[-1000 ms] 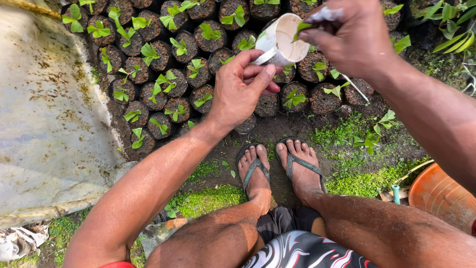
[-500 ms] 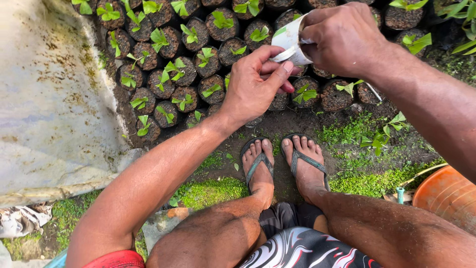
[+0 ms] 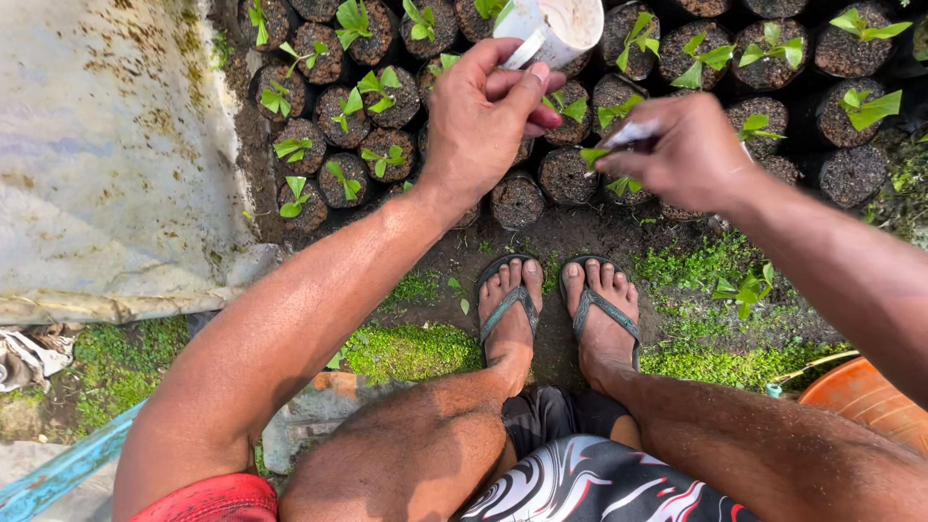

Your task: The person treats small potted seedlings by applying a white substance from a mug to the base of each plant using a small stick. The person works methodically across rows of seedlings, then places the mug down and handles a larger orange bucket containing plant cuttings.

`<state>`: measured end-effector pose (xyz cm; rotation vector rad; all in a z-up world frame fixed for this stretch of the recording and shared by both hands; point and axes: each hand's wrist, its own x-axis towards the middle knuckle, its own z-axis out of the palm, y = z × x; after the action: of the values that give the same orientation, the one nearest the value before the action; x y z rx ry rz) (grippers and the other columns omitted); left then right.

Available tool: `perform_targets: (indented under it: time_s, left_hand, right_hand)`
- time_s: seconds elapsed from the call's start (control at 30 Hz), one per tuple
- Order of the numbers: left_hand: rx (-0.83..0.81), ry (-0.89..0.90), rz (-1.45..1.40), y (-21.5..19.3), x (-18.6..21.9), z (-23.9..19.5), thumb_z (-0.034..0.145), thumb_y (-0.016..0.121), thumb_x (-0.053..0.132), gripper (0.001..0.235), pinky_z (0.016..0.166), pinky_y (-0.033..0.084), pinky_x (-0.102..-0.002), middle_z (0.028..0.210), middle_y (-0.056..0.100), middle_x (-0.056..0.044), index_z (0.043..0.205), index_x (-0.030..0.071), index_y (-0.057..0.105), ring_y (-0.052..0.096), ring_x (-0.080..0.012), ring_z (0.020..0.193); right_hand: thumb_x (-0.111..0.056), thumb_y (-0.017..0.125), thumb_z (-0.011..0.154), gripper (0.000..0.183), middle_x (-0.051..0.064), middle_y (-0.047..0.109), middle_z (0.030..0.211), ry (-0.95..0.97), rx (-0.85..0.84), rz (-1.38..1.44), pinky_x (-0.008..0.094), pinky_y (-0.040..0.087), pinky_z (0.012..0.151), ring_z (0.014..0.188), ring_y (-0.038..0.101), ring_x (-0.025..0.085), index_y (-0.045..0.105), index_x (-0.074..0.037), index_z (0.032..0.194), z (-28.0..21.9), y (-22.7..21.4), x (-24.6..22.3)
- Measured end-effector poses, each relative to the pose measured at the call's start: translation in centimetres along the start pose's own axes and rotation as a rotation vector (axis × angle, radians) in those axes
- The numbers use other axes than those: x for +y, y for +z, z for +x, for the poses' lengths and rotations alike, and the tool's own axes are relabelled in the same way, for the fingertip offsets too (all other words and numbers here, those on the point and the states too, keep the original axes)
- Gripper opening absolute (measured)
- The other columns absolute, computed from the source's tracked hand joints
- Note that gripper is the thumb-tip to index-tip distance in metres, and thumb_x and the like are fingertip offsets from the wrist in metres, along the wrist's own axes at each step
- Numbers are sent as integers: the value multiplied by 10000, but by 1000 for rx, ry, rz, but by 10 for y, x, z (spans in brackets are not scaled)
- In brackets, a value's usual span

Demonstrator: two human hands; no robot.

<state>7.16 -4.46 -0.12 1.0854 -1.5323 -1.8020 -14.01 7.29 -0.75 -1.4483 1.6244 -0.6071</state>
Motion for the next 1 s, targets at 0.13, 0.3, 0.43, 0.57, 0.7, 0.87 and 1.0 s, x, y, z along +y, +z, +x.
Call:
perform_targets:
  time_s: [0.13,0.3,0.43,0.57,0.7,0.87,1.0]
  left_hand:
    - [8,34,-13,-4,1,-5,1031,630,134,324,644,659,-258,1032,817,-137,1288,-59,590,788,-131,764]
    - [-11,53,4,-8,0,-10,1041,626,139,348,658,663,-251,1029,823,-136,1325,-54,569,799,-126,793]
    - [-14,58,-29,-11,-1,-11,1043,623,133,353,663,656,-253,1045,818,-141,1332,-62,565,795,-130,797]
    - [-16,72,-24,-12,-1,-11,1044,621,130,364,672,660,-252,1047,816,-137,1349,-60,559,795,-130,802]
    - [-23,58,-23,-11,0,-10,1043,628,122,358,668,652,-249,1042,817,-137,1346,-56,562,790,-131,794]
    - [-37,42,-40,-8,2,-8,1038,622,106,319,668,648,-251,1051,813,-141,1308,-57,574,786,-135,793]
    - [-50,31,-32,-3,3,-6,1036,624,110,309,674,655,-252,1056,809,-140,1294,-53,576,784,-135,801]
  right_hand:
    - [-139,826,853,140,142,727,864,-78,-43,-357,412,583,662,710,706,276,777,-20,907,13,27,18]
    - [-176,802,817,190,132,745,944,-280,-18,-522,464,599,721,815,733,329,773,-24,927,21,42,32]
    - [-176,781,865,180,140,740,977,-219,-81,-592,461,605,716,827,732,326,772,-31,971,22,50,38]
    - [-171,759,868,140,110,699,880,-322,-77,-670,462,584,765,796,708,292,731,-34,859,19,56,42]
    - [-189,745,871,150,90,639,779,-394,-67,-706,467,542,729,739,666,283,707,-59,806,15,62,44]
    - [-190,745,874,128,73,646,849,-389,-73,-743,450,538,769,821,678,274,704,-84,815,16,62,36]
    - [-271,794,782,335,101,660,901,-369,-55,-641,469,523,761,865,665,318,767,-121,1081,13,52,21]
